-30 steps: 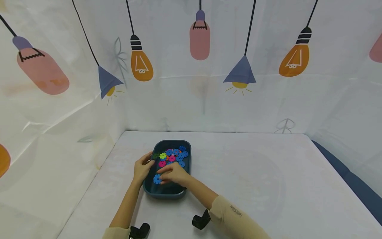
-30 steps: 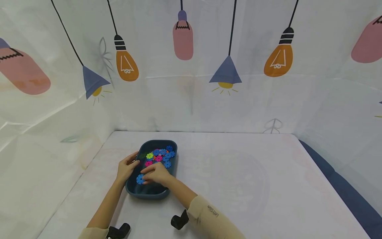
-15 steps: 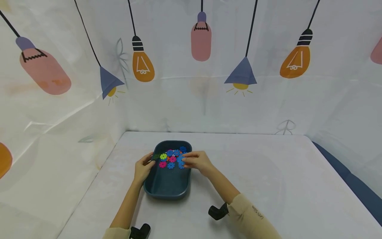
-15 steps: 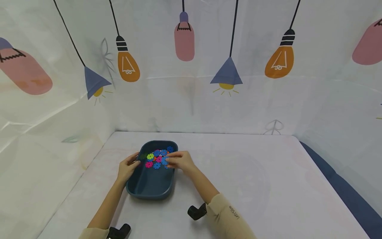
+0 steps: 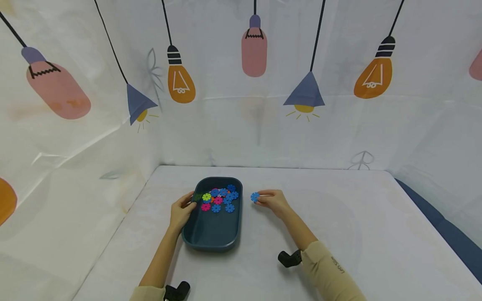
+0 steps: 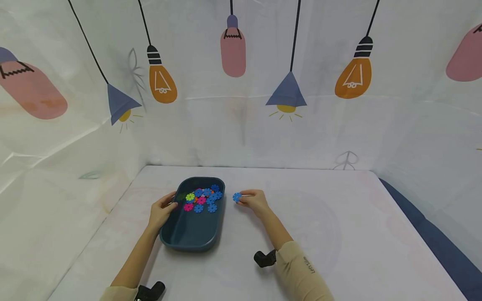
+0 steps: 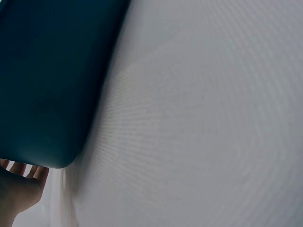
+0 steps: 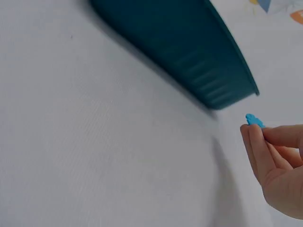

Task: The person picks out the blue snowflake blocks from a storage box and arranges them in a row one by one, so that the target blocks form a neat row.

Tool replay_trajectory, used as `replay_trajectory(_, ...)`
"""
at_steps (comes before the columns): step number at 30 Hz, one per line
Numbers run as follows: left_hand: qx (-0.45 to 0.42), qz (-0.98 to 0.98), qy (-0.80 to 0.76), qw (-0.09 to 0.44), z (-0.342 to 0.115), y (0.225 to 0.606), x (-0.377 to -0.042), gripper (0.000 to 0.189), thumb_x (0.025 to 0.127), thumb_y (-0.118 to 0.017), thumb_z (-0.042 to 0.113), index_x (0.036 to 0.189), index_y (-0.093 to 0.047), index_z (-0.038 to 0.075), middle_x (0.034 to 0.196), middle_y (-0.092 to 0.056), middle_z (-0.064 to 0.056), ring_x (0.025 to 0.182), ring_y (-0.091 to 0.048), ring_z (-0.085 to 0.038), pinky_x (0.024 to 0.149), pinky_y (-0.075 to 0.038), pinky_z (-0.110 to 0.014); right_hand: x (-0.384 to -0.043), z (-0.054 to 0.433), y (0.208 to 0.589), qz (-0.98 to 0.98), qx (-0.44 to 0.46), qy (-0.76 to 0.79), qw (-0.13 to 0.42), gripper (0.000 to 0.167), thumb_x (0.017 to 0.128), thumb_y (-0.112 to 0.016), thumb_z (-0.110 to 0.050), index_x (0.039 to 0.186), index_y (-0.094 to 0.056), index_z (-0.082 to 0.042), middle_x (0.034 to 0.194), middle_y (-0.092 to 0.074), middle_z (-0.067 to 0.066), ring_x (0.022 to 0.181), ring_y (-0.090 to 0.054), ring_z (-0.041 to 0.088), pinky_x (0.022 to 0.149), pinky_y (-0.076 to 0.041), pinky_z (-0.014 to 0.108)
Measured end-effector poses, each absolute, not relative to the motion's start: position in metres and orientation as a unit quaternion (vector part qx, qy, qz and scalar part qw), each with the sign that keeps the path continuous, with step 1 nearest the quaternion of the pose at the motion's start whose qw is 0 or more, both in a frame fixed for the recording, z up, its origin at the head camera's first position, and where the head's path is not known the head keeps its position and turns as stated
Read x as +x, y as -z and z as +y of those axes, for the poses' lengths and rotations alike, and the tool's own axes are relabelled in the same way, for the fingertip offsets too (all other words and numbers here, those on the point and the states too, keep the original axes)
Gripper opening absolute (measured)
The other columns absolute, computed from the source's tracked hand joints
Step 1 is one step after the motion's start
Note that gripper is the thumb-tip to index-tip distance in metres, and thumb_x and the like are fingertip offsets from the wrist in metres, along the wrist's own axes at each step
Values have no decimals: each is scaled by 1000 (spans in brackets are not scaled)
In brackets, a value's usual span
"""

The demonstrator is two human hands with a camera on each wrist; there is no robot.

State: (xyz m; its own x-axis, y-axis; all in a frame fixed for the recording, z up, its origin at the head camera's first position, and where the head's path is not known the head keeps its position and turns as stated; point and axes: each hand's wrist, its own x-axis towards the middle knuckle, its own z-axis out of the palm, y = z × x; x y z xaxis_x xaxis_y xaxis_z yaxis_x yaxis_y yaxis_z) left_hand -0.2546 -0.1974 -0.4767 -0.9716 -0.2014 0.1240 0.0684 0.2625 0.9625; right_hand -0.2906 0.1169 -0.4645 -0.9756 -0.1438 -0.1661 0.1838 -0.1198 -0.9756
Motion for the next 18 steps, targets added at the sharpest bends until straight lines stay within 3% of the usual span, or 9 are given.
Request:
replay_trajectory(7,40,-791,598,123,-197,478,-254,41,87,-58,-1,128,-54,-5,126,-55,-29,110,-55,-42,83,-50,-25,-292,125,479,675,42,728,114,37,83,-55,15,119,-50,22,113,-56,38,80,-68,19,76,-54,28)
replay_trajectory(18,38,-785,610,100,-191,456,-244,42,89,-57,-2,130,-50,-9,128,-51,-31,114,-52,-44,77,-45,-13,-293,125,486,684,53,722,90,31,82,-58,15,111,-54,24,109,-58,36,77,-69,21,73,-54,27)
